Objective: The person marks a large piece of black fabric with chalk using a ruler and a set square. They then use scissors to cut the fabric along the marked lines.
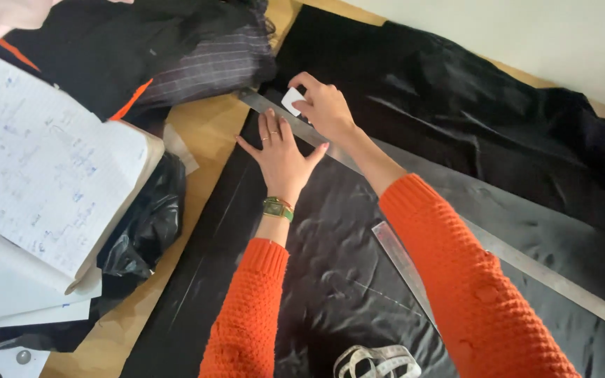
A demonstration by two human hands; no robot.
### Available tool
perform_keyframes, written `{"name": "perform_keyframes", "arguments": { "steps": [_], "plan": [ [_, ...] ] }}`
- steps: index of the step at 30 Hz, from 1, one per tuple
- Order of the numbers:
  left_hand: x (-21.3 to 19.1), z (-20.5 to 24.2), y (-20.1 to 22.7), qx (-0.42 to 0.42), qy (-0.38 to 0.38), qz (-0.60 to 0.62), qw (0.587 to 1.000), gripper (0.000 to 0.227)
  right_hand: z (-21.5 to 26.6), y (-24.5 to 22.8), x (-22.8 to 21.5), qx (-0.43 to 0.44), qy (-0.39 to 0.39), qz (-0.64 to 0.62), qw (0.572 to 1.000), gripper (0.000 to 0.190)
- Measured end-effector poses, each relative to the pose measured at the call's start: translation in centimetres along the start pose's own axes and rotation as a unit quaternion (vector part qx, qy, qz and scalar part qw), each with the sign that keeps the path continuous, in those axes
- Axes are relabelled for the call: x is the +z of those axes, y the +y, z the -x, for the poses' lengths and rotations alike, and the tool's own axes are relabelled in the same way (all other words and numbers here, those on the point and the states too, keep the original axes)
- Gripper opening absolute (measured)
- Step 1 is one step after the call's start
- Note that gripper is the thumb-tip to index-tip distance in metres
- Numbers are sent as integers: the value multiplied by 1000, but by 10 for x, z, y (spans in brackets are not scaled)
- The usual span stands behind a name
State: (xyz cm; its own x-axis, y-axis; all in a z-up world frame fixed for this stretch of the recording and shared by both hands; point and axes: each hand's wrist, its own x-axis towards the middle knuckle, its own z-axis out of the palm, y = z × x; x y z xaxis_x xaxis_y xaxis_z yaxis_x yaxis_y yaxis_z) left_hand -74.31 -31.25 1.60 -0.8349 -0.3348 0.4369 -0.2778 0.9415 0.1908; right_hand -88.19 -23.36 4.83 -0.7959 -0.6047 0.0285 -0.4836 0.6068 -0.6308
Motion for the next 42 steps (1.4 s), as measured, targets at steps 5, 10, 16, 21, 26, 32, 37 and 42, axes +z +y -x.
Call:
{"name": "perform_keyframes", "arguments": {
  "steps": [5, 10, 16, 21, 26, 32, 37, 42],
  "plan": [
    [6, -1, -2, -6, -9, -6, 1000, 95, -32, 5, 21, -16, 13, 90, 996, 34],
    [11, 1, -2, -18, -15, -1, 1000, 96, -34, -11, 17, -28, -22, 98, 995, 32],
    [-7, -6, 3, -39, -48, 18, 998, 101, 14, -13, -24, -46, -78, 71, 993, 27],
    [-7, -9, 9, -13, -33, -53, 998, 96, 116, 28, -94, -12, -161, 179, 970, 30],
    [-8, -10, 17, -17, -25, -56, 998, 93, 211, 69, -166, 71, -203, 254, 943, 32],
    [-3, 41, 84, 83, -26, -46, 995, 45, 213, 82, -149, 76, -112, 173, 975, 32],
    [-38, 113, 169, 165, -39, 167, 971, 27, 177, 78, -108, 42, -67, 167, 983, 33],
    [-58, 128, 187, 185, -166, 135, 959, 81, 172, 81, -98, 22, -65, 163, 984, 28]
  ]
}}
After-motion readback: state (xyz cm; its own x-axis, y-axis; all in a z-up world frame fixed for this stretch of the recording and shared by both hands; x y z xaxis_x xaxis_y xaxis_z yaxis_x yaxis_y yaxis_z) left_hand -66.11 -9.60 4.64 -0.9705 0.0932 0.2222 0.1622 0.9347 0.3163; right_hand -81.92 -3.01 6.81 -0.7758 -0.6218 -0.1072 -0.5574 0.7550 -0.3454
